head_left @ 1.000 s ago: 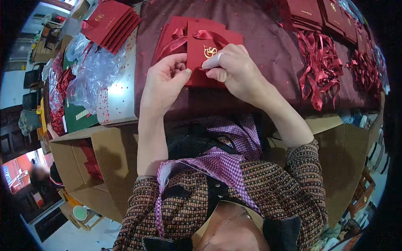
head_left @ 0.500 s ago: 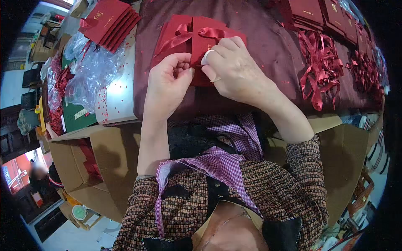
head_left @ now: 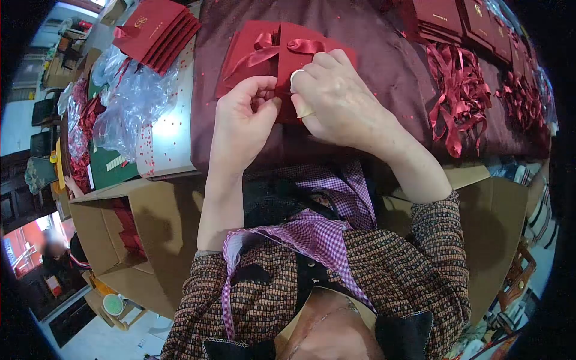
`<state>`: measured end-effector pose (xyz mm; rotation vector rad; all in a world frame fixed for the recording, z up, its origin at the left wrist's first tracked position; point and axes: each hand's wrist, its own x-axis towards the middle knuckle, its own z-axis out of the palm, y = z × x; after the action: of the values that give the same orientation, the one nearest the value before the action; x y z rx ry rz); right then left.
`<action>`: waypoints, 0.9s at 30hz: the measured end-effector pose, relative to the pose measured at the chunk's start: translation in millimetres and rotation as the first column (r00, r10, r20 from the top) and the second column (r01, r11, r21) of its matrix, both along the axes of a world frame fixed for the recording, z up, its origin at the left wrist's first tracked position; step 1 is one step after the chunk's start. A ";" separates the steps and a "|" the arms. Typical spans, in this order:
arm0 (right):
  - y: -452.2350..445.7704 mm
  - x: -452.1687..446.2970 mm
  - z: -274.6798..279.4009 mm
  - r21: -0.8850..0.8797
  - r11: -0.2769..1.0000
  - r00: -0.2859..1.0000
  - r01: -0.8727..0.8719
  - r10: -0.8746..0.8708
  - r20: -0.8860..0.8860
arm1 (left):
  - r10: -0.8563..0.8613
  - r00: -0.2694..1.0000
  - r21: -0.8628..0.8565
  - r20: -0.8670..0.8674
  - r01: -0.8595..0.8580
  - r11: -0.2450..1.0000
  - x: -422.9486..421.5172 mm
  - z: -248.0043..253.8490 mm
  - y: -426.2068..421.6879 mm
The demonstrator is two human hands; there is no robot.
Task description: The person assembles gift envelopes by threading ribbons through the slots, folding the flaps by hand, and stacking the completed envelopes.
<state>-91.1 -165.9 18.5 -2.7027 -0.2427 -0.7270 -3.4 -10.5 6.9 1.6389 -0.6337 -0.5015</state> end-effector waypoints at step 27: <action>-35.4 -8.5 33.4 0.474 0.881 0.901 -0.015 0.217 -0.375 | -0.207 0.880 0.112 0.428 0.176 0.978 4.6 -1.0 -3.3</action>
<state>-99.6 -201.3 51.9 -2.2806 -0.1086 -0.1230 1.2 -13.8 6.0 1.7807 -1.1341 -0.2948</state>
